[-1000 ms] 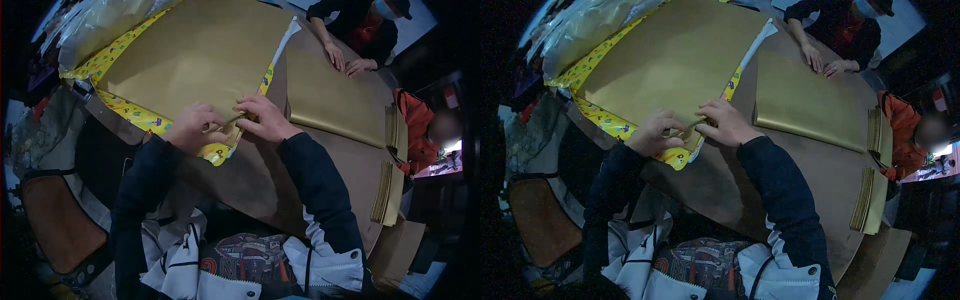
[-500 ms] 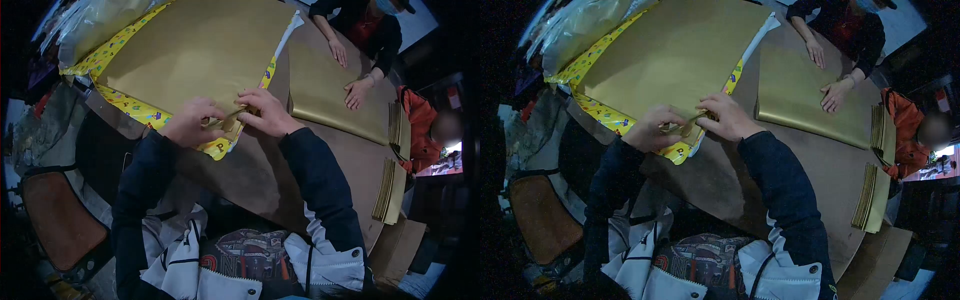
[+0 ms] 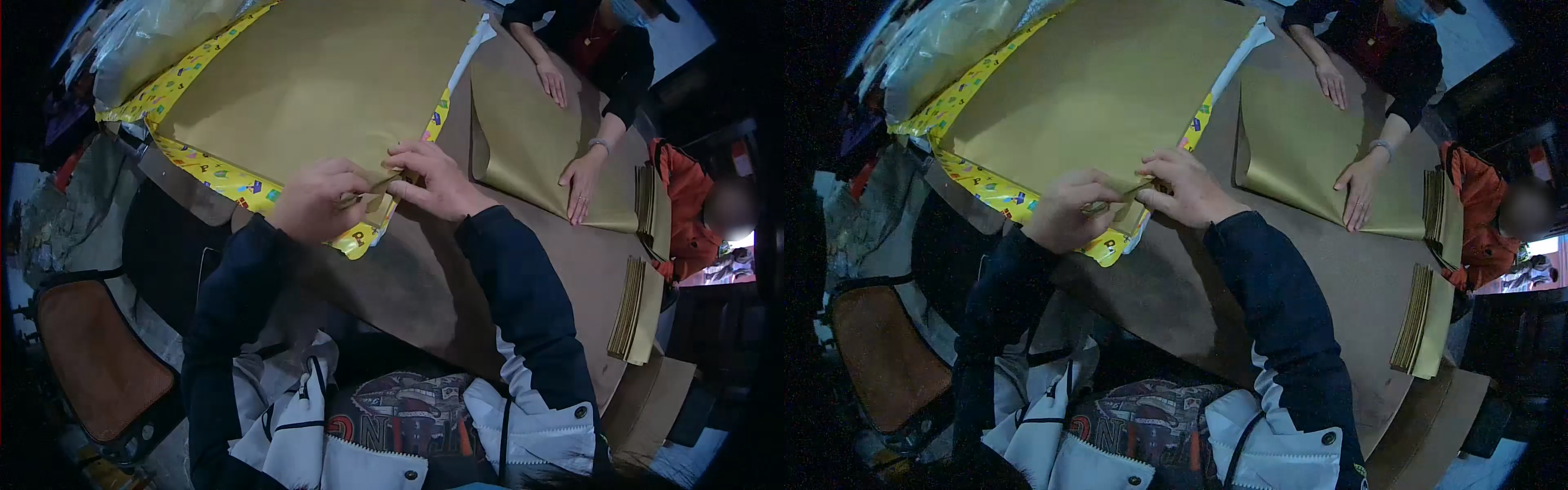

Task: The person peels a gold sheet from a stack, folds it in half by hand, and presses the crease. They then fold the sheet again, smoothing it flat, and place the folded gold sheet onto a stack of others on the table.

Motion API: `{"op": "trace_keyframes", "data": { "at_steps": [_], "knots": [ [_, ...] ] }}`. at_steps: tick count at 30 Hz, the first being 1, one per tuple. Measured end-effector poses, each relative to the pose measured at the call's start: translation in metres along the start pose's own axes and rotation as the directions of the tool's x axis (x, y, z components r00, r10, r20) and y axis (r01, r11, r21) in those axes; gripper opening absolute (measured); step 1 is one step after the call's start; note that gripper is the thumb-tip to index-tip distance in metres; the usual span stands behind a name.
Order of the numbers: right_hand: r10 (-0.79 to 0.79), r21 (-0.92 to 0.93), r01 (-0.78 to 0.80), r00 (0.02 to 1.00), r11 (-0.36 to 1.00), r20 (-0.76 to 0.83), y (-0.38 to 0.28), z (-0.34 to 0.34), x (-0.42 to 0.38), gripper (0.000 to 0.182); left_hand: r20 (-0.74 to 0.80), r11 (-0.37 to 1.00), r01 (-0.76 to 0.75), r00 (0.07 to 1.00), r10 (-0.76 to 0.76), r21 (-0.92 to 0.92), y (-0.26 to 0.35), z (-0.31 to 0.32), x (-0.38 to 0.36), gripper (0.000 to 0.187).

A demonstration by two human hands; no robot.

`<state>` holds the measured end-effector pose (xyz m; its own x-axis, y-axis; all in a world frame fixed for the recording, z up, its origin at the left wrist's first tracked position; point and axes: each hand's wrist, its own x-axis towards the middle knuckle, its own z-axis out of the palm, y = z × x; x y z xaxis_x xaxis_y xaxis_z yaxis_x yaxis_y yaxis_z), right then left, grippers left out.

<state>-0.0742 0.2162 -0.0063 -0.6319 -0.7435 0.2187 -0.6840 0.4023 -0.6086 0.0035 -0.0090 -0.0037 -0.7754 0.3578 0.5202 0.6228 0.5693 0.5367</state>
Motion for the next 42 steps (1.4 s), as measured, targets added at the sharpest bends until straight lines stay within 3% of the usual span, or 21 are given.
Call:
{"op": "trace_keyframes", "data": {
  "at_steps": [6, 15, 24, 31, 34, 36, 37, 39, 40, 42],
  "knots": [
    [-0.020, 0.017, 0.020, 1.000, 1.000, -0.010, 0.005, 0.003, 0.000, 0.032, -0.085, 0.955, -0.042, 0.994, 0.070, 0.294, 0.011, 0.007, -0.004, 0.014],
    [-0.037, -0.002, 0.037, 0.999, 0.999, 0.005, 0.007, -0.002, -0.001, 0.037, -0.181, 0.962, -0.114, 0.970, 0.162, 0.249, 0.005, 0.012, -0.008, 0.017],
    [-0.031, 0.008, 0.031, 0.999, 0.999, -0.005, 0.003, -0.003, 0.001, 0.040, -0.170, 0.913, -0.249, 0.934, 0.315, 0.322, 0.004, 0.015, -0.009, 0.019],
    [0.000, 0.014, 0.000, 1.000, 1.000, -0.011, -0.002, -0.004, 0.000, 0.038, -0.165, 0.913, -0.265, 0.931, 0.326, 0.309, 0.002, 0.016, -0.010, 0.021],
    [-0.108, 0.007, 0.109, 0.991, 0.994, -0.080, 0.005, 0.002, 0.001, 0.025, -0.207, 0.927, -0.237, 0.930, 0.303, 0.290, -0.004, 0.022, -0.014, 0.026],
    [-0.099, -0.011, 0.098, 0.992, 0.995, -0.079, 0.008, 0.007, 0.002, 0.023, -0.281, 0.979, 0.002, 0.958, 0.057, 0.204, 0.001, 0.027, -0.012, 0.035],
    [-0.088, -0.027, 0.086, 0.993, 0.996, -0.075, 0.009, 0.007, 0.002, 0.020, -0.282, 0.979, -0.002, 0.958, 0.061, 0.205, 0.004, 0.027, -0.008, 0.035],
    [-0.073, 0.001, 0.074, 0.993, 0.997, -0.095, 0.009, 0.009, 0.000, 0.019, -0.305, 0.964, 0.129, 0.951, -0.054, 0.231, 0.011, 0.024, -0.001, 0.045],
    [-0.062, -0.003, 0.062, 0.995, 0.998, -0.080, 0.008, 0.009, 0.001, 0.020, -0.237, 0.958, 0.199, 0.960, -0.148, 0.206, 0.014, 0.020, -0.001, 0.041],
    [-0.070, -0.005, 0.070, 0.994, 0.998, -0.081, 0.007, 0.006, 0.001, 0.020, -0.165, 0.959, 0.101, 0.985, -0.058, 0.264, 0.005, 0.018, 0.002, 0.039]
  ]
}}
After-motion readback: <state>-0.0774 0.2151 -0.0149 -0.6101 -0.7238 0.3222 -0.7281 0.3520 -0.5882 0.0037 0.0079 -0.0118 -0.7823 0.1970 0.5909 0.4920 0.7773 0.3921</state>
